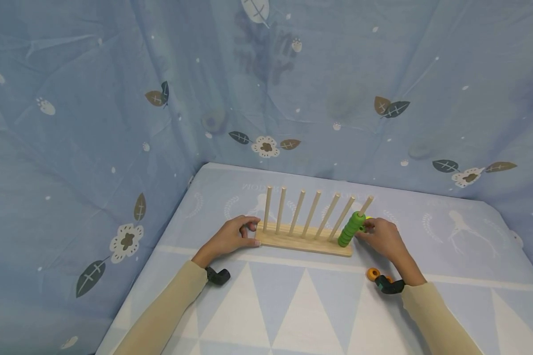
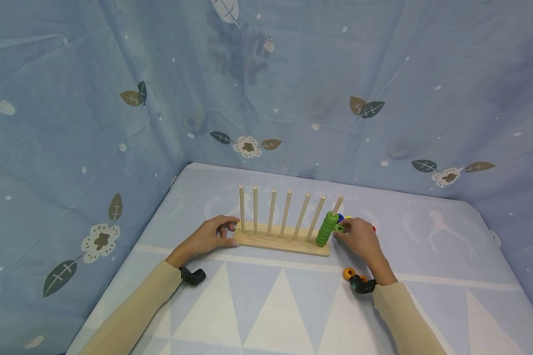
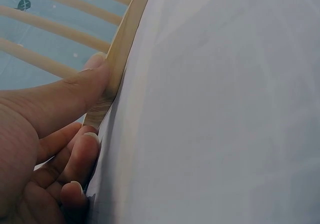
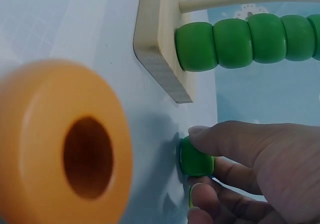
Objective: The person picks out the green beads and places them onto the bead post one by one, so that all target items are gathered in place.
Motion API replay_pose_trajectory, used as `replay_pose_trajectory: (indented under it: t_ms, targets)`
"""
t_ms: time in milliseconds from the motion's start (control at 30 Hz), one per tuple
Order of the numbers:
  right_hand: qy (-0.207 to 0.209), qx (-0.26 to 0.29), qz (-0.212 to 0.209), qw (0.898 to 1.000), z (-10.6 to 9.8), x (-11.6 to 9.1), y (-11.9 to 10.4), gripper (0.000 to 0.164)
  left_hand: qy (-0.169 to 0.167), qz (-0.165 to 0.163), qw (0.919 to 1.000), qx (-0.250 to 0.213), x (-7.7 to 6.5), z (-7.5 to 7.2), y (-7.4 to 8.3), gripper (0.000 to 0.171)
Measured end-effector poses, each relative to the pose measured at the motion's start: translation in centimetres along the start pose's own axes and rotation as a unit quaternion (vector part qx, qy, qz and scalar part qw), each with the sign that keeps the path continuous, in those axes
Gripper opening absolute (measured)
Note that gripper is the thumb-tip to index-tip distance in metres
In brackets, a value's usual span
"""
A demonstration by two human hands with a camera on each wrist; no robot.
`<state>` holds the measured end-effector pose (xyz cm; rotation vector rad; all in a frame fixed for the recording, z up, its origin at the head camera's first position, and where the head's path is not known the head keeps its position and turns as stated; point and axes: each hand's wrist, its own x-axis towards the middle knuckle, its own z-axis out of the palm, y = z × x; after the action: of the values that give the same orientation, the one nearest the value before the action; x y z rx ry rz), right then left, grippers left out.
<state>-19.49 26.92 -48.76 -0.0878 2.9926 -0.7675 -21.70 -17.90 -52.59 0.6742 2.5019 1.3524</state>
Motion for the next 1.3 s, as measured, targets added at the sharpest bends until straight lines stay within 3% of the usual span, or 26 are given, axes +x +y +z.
replay_pose_trajectory:
  t_ms: [500,1300]
  targets:
    - [0.010,0.029,0.001,1.000,-0.7,-0.7,0.5,0.045,-0.001,-0.004,1.0000,-0.001,-0.1,0.0,0.0,0.068]
    - [0.063,0.039,-0.024,0.997,-2.2,-1.7,0.0,0.039,0.001,0.001,1.0000,-0.003,-0.1,-0.1,0.4,0.068]
